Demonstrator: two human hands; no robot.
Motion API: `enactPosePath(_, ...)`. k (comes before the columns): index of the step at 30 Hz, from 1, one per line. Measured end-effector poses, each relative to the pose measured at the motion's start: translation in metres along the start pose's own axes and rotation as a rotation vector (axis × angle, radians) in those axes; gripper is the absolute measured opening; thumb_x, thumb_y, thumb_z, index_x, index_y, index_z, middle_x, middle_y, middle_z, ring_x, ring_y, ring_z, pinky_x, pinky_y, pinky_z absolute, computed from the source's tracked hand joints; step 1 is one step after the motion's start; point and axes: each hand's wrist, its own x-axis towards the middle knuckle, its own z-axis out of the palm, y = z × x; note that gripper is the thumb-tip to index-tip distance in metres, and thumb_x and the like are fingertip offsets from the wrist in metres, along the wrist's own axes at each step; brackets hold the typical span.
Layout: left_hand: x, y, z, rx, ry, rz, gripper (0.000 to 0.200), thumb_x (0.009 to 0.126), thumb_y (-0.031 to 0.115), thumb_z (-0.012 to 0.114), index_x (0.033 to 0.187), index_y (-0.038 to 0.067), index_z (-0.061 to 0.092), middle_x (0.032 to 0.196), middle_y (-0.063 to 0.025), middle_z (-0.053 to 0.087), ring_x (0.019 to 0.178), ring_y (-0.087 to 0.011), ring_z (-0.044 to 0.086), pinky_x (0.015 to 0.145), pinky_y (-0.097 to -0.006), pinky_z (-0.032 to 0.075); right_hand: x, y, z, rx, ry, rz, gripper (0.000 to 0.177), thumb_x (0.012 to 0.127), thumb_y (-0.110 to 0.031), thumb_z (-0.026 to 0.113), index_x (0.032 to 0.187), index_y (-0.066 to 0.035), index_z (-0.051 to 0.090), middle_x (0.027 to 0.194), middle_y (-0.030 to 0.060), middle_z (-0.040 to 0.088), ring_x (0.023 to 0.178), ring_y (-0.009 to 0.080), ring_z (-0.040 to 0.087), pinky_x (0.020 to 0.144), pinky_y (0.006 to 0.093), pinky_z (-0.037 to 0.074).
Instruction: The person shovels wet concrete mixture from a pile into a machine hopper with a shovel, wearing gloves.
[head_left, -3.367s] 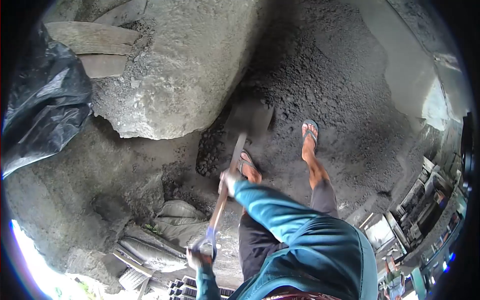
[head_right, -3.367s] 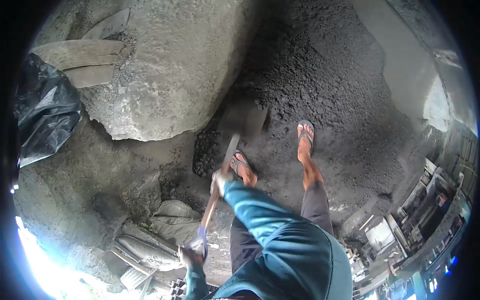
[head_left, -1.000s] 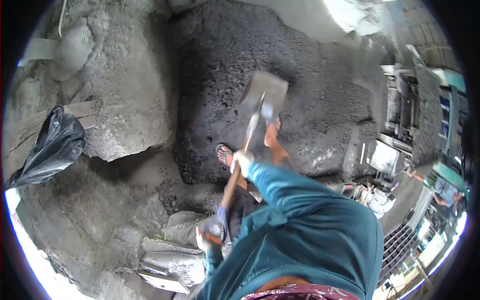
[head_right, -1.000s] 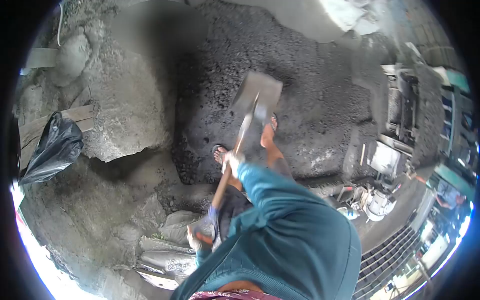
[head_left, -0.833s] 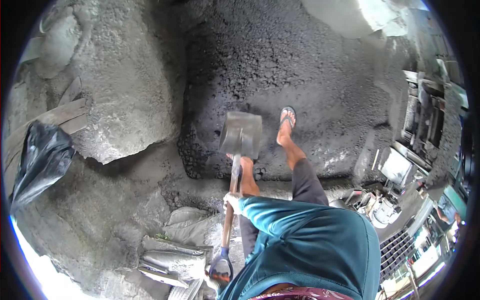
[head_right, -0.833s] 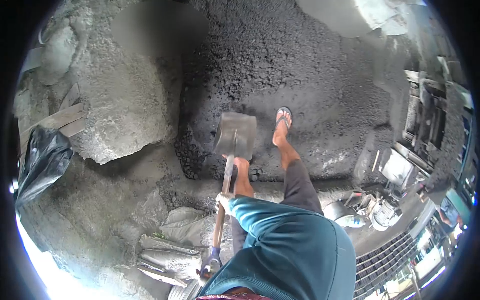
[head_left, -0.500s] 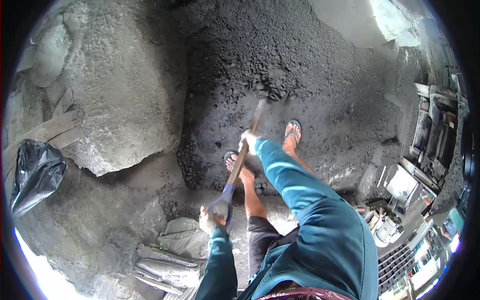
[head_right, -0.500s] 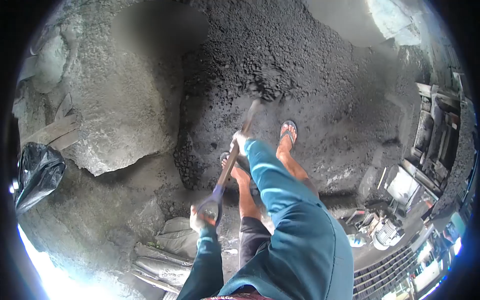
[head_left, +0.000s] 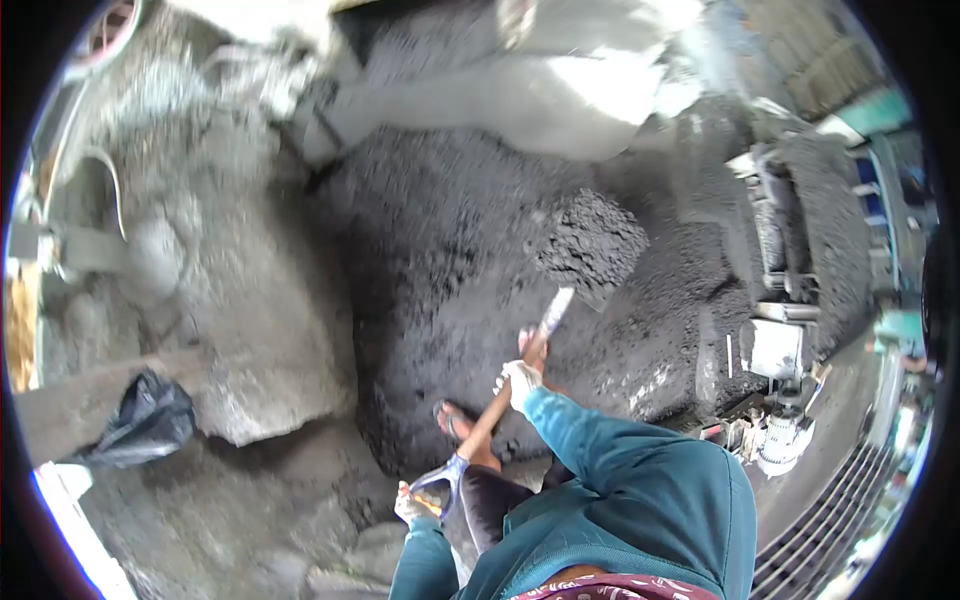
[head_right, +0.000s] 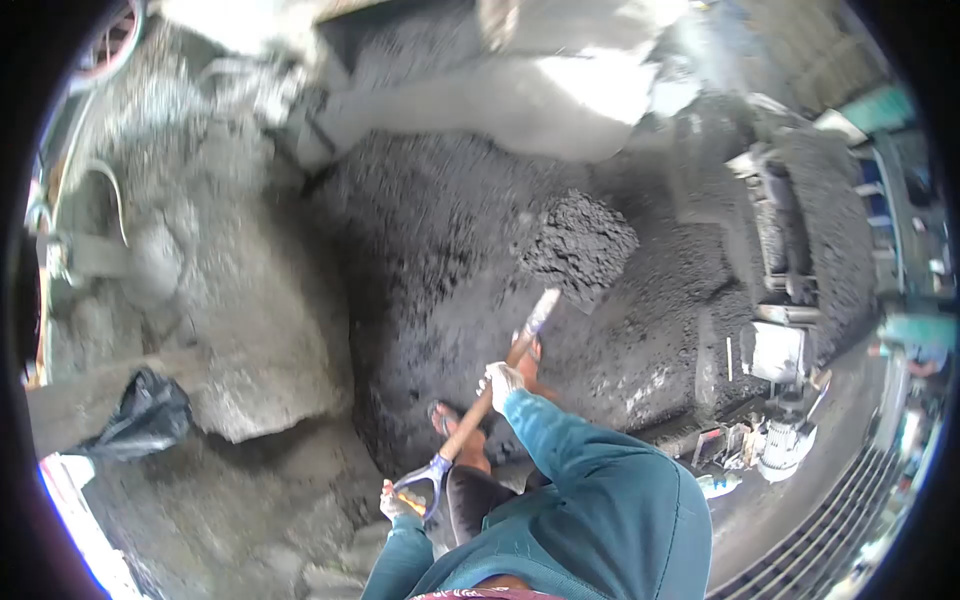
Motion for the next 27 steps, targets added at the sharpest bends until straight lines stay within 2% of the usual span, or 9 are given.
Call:
enactPosePath(5, -0.053, 0.064, 0.167, 0.150, -0.429, 0.108, 0.043, 0.092, 0.056, 0.060, 0.093, 0.013, 0.053, 0.060, -0.0019, 0.049, 0.040, -0.0219, 0.045, 0.035, -0.0382, 0.038, -0.125, -0.193, 0.071, 0.240, -0.096, -0.333, 0.015, 0.091, -0.011, 0.064, 0.087, -0.014, 0.049, 0.073, 0.0038, 0.050, 0.062, 0.0224, 0.054, 0.058, 0.0425, 0.049)
enactPosePath(8, -0.138, 0.125, 0.323, 0.059, -0.719, 0.665, 0.042, 0.092, 0.048, 0.067, 0.076, 0.012, 0.052, 0.065, 0.0020, 0.044, 0.051, -0.0119, 0.044, 0.046, -0.0305, 0.038, -0.189, -0.331, 0.113, 0.349, -0.386, -0.541, 0.016, 0.095, -0.015, 0.060, 0.087, -0.015, 0.047, 0.074, 0.0011, 0.046, 0.067, 0.0196, 0.053, 0.064, 0.0409, 0.050)
enactPosePath(9, -0.271, 0.152, 0.348, 0.048, -0.937, 0.736, 0.041, 0.093, 0.045, 0.066, 0.076, 0.011, 0.052, 0.064, 0.0010, 0.047, 0.051, -0.0117, 0.045, 0.045, -0.0298, 0.039, -0.217, -0.376, 0.125, 0.359, -0.509, -0.674, 0.015, 0.095, -0.017, 0.060, 0.087, -0.015, 0.048, 0.075, 0.0015, 0.048, 0.069, 0.0198, 0.053, 0.065, 0.0412, 0.050)
enactPosePath(14, -0.503, 0.202, 0.456, 0.018, -1.505, 1.306, 0.029, 0.094, 0.033, 0.068, 0.086, 0.005, 0.063, 0.070, -0.0037, 0.059, 0.054, -0.0134, 0.055, 0.048, -0.0268, 0.044, -0.360, -0.564, 0.132, 0.655, -0.729, -1.029, 0.009, 0.090, -0.010, 0.054, 0.081, -0.010, 0.051, 0.071, 0.0035, 0.052, 0.067, 0.0222, 0.055, 0.072, 0.0433, 0.052)
enactPosePath(18, -0.623, 0.164, 0.461, -0.001, -1.781, 2.409, 0.030, 0.086, 0.032, 0.073, 0.093, 0.004, 0.070, 0.074, -0.0079, 0.065, 0.065, -0.0233, 0.062, 0.062, -0.0392, 0.050, -0.414, -0.618, 0.047, 0.766, -0.669, -1.148, 0.006, 0.091, -0.015, 0.056, 0.092, -0.012, 0.051, 0.075, 0.0042, 0.054, 0.066, 0.0239, 0.056, 0.074, 0.0491, 0.052)
enactPosePath(20, -0.639, 0.135, 0.445, 0.486, -1.917, 2.638, 0.031, 0.078, 0.029, 0.077, 0.097, 0.006, 0.072, 0.078, -0.0117, 0.064, 0.071, -0.0333, 0.062, 0.070, -0.0452, 0.051, -0.417, -0.604, 0.008, 0.758, -0.502, -1.180, 0.004, 0.093, -0.016, 0.055, 0.094, -0.015, 0.051, 0.073, 0.0031, 0.052, 0.066, 0.0225, 0.056, 0.073, 0.0471, 0.052)
enactPosePath(21, -0.613, 0.112, 0.442, 0.722, -1.677, 2.777, 0.035, 0.072, 0.034, 0.080, 0.091, 0.006, 0.072, 0.074, -0.0097, 0.060, 0.071, -0.0319, 0.059, 0.068, -0.0440, 0.049, -0.415, -0.592, -0.007, 0.761, -0.344, -1.180, 0.002, 0.094, -0.016, 0.054, 0.094, -0.015, 0.052, 0.072, 0.0026, 0.052, 0.066, 0.0217, 0.056, 0.071, 0.0455, 0.052)
enactPosePath(25, -0.520, 0.059, 0.400, 0.990, -1.814, 2.503, 0.029, 0.066, 0.027, 0.081, 0.080, 0.011, 0.063, 0.080, -0.0082, 0.062, 0.084, -0.0354, 0.057, 0.080, -0.0497, 0.046, -0.363, -0.539, -0.055, 0.679, -0.393, -1.153, 0.008, 0.092, -0.017, 0.055, 0.100, -0.015, 0.055, 0.068, 0.0033, 0.052, 0.056, 0.0212, 0.055, 0.058, 0.0424, 0.050)
enactPosePath(27, -0.456, 0.048, 0.384, 0.618, -1.840, 2.420, 0.025, 0.068, 0.025, 0.080, 0.081, 0.012, 0.063, 0.083, -0.0056, 0.064, 0.090, -0.0316, 0.060, 0.088, -0.0506, 0.046, -0.376, -0.494, -0.040, 0.626, -0.405, -1.146, 0.020, 0.086, -0.014, 0.064, 0.104, -0.010, 0.058, 0.068, 0.0055, 0.054, 0.055, 0.0225, 0.057, 0.054, 0.0432, 0.051)
